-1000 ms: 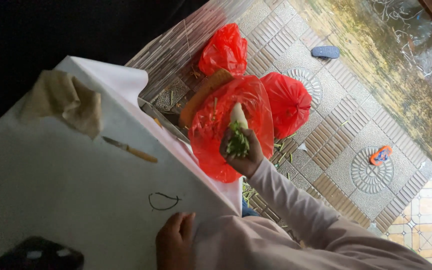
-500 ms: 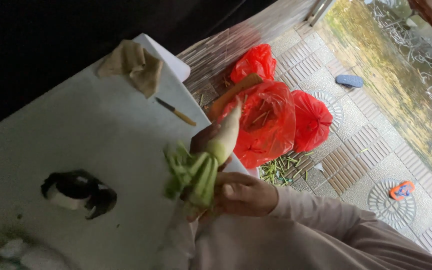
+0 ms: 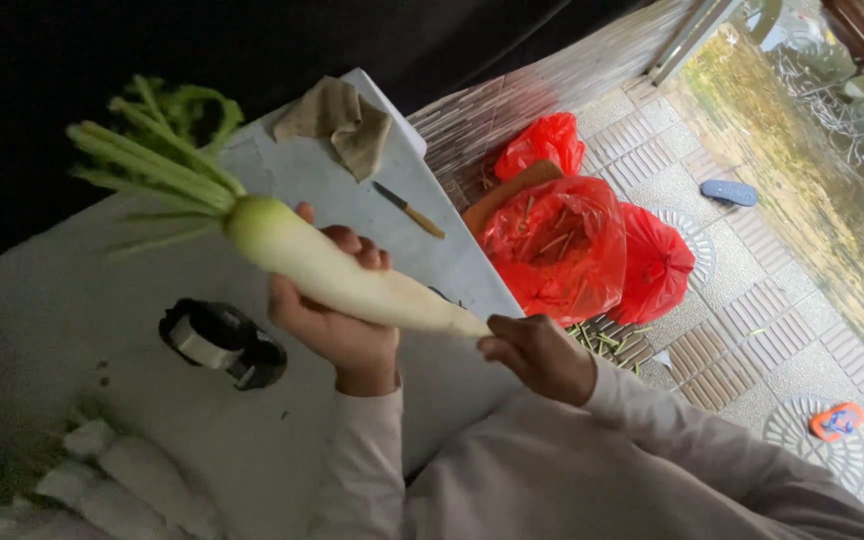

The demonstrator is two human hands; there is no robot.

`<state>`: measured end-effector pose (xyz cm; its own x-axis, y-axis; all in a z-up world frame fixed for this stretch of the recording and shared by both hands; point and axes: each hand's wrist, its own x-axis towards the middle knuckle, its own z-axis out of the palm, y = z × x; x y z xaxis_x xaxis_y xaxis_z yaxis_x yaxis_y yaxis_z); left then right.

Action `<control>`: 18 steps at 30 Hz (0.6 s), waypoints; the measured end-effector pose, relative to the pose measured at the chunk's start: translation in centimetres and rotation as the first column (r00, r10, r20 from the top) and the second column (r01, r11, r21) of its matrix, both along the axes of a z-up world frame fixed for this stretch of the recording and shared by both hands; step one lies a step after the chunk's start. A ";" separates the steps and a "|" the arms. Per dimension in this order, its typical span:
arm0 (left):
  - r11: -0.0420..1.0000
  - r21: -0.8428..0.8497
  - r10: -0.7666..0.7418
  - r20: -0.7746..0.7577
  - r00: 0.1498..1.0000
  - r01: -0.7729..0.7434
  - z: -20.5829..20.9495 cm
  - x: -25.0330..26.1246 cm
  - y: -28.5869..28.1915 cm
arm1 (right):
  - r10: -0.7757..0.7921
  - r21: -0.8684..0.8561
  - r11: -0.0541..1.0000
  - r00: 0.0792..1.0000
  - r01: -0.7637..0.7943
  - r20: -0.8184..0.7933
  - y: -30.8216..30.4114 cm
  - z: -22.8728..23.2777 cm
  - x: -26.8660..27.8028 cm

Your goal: Wrapping individual radishes in white paper and securing the packaging with adhesive tape.

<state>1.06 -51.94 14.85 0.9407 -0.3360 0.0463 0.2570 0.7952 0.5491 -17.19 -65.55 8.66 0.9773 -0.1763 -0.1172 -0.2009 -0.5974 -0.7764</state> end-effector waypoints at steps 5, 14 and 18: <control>0.994 -0.096 -0.066 -0.057 0.996 0.061 0.0 1.0 0.2 | 0.144 0.103 0.977 0.930 -0.189 0.339 -1.9 -1.4 -2.5; 0.997 -0.002 0.070 -0.293 0.954 -0.074 -0.2 5.5 5.1 | 0.026 0.161 0.986 0.987 -0.052 0.161 -8.2 -9.6 -11.1; 0.989 0.055 0.147 -0.346 0.927 -0.136 -0.7 4.7 5.3 | 0.041 0.002 0.999 0.975 -0.042 -0.216 -6.6 -2.1 -7.9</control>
